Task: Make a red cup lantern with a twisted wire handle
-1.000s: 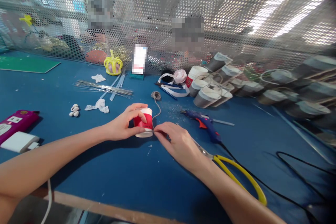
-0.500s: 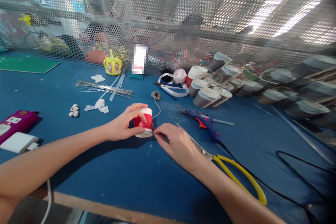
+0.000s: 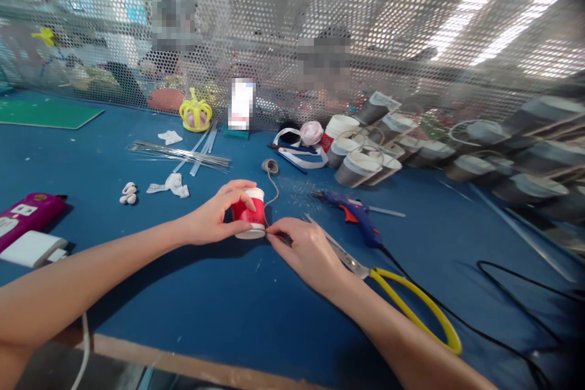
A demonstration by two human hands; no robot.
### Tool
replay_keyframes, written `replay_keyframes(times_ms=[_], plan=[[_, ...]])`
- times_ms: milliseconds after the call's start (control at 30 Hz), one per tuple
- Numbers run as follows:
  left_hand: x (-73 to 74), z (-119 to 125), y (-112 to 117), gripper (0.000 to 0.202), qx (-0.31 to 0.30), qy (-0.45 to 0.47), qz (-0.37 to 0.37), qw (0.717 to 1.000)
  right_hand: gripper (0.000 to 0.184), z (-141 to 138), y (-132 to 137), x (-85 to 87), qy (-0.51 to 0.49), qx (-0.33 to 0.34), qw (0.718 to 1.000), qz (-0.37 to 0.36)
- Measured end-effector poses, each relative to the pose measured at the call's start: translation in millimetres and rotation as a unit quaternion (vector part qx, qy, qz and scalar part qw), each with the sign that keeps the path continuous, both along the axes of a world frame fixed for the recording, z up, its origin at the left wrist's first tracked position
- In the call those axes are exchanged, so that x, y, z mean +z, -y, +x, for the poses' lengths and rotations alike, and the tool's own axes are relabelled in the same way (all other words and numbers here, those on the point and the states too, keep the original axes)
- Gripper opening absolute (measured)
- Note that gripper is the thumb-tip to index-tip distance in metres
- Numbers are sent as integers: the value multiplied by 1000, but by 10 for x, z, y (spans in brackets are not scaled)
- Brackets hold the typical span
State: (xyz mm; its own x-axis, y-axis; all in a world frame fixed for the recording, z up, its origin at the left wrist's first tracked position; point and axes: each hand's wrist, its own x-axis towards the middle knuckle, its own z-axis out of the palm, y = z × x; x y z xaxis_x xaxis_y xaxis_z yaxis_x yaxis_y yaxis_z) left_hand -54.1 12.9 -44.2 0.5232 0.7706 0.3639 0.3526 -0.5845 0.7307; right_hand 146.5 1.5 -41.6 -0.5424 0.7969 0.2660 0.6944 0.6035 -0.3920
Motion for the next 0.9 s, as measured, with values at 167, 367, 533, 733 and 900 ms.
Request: replay_keyframes(times_ms=[167, 367, 533, 733, 900], plan=[[-1, -3, -1, 22, 7, -1, -4, 1000, 11, -22, 1, 3, 7, -34, 999, 21], [-17, -13, -6, 25, 6, -1, -5, 1000, 14, -50, -5, -35, -40, -68, 995, -57], [-38, -15, -6, 27, 6, 8, -13, 1000, 14, -64, 5, -40, -40, -104, 991, -80], [-52, -4, -5, 37, 8, 29, -51, 998, 16, -83, 26, -23, -16, -112, 993, -35], [-34, -19, -2, 56, 9, 20, -99, 995, 15, -83, 32, -61, -27, -83, 996, -16]])
